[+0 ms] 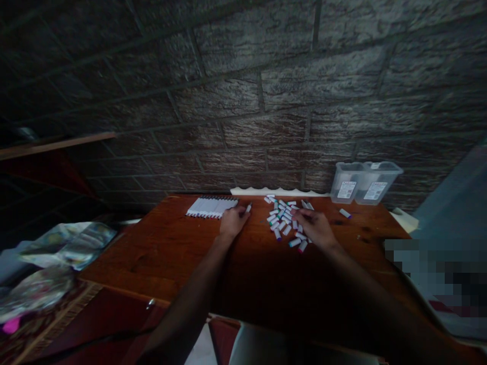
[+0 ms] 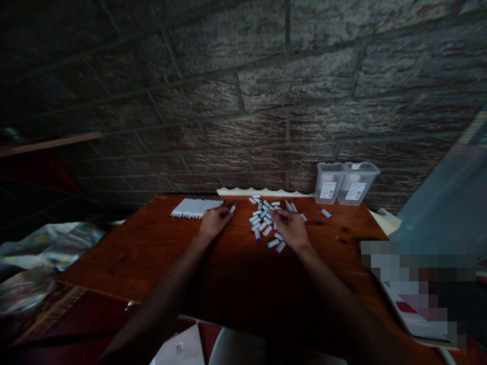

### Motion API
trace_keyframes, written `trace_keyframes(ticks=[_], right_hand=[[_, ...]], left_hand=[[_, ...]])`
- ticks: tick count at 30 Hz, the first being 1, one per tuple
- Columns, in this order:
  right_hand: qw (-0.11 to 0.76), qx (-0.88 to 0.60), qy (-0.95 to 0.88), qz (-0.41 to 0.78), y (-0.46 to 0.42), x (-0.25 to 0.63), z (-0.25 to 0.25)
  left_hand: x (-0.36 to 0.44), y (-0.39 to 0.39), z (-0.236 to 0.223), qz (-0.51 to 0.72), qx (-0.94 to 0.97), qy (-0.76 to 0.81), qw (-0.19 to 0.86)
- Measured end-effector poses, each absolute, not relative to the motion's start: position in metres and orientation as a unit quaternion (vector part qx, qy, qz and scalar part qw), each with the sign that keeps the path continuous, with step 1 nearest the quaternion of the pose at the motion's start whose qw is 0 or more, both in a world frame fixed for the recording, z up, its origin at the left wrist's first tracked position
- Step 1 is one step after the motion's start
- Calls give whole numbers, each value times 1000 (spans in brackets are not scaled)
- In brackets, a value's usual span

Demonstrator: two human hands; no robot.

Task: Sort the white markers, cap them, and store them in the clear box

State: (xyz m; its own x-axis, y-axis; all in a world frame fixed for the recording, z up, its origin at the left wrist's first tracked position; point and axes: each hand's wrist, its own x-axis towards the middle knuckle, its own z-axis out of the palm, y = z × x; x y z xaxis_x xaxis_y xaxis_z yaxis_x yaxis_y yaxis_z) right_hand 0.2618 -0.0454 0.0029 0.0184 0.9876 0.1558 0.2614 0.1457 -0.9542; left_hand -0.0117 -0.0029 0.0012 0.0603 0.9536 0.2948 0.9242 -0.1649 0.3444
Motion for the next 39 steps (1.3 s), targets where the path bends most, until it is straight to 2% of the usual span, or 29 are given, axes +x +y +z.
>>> trace_keyframes(ticks=[7,14,22,33,39], right_hand=[[475,-535,-577,394,-44,262,0],[459,-544,-594,374,-46,261,2],[463,-550,-595,359,-48,262,5],[477,-603,-600,220,-30,295,4],[379,-714,-583,87,-19,327,1]], left_hand=[[-15,-4,5,212,708,672,35],[-21,-1,10,147,645,743,-101],[-27,3,9,164,620,763,-78],[-30,-2,13,188,628,753,-54],[-27,-5,19,152,634,758,-39]])
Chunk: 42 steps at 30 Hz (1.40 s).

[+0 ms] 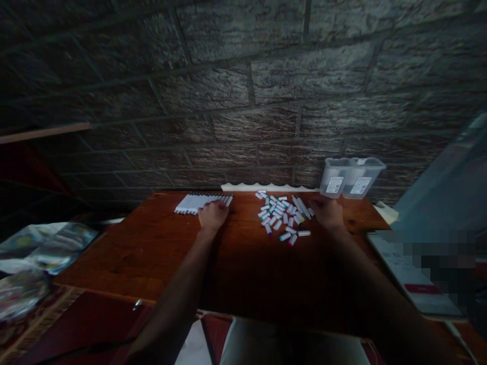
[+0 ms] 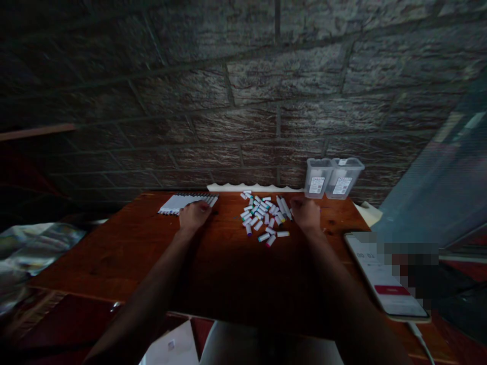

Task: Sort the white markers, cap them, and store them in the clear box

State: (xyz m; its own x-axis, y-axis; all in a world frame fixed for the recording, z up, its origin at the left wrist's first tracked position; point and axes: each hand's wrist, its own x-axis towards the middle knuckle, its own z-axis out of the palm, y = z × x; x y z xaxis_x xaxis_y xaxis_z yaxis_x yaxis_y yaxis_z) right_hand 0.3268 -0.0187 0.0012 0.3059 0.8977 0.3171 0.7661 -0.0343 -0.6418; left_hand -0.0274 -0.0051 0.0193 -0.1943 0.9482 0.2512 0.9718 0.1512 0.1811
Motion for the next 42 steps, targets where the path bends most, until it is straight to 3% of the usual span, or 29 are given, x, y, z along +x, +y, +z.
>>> trace_keyframes(ticks=[10,14,17,20,24,26,30,34,38,42], right_hand=[[210,-737,-643,8,-25,311,6],[190,-738,-648,-6,-24,309,3],[243,-730,-638,24,-20,311,-3],[362,-711,-595,98,-16,315,-4],[539,-609,-512,275,-16,313,4],[587,-550,-465,371,-21,305,10],[581,-474,-412,517,-34,279,16],[550,-458,-397,574,-45,257,17],[548,-428,-401,596,-49,248,16],[547,-429,-427,578,-50,246,16]], left_hand=[[-27,-2,19,-145,-616,-773,35],[-26,-2,18,-147,-612,-776,41],[-27,-2,17,-155,-619,-769,44],[-30,-1,15,-191,-624,-756,54],[-28,1,11,-295,-646,-703,30],[-20,0,9,-369,-665,-649,-20],[11,-7,5,-487,-680,-516,-182],[42,-19,4,-517,-675,-438,-292],[53,-28,2,-496,-700,-391,-334],[53,-32,2,-488,-721,-386,-305]])
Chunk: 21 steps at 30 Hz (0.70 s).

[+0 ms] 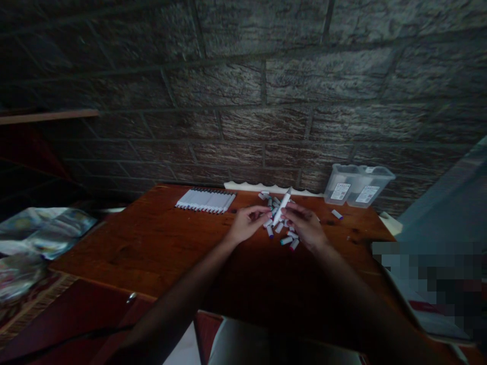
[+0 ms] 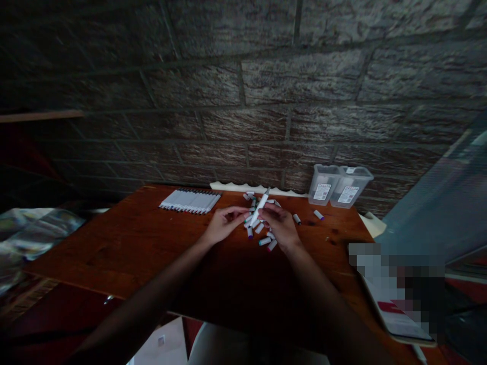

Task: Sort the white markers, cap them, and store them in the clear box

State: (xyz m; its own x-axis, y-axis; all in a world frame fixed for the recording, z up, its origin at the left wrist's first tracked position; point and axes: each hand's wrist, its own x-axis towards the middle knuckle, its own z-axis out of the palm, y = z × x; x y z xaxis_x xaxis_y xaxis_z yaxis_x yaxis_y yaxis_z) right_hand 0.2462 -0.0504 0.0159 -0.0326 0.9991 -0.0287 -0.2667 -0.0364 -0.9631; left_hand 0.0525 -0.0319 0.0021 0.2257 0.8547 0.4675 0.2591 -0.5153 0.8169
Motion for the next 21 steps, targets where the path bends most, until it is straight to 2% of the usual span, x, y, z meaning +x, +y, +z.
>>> trace_keyframes(ticks=[7,11,16,21], right_hand=[[505,-447,-508,536,-60,241,27],[493,-467,-497,540,-60,242,27],[496,-519,-447,533,-56,250,25],[491,-548,-432,521,-54,254,22]], left_hand=[[55,-38,6,479,771,339,248],[53,-34,3,468,770,371,225],[27,-20,5,421,726,528,131],[-4,-9,8,251,682,687,-16]])
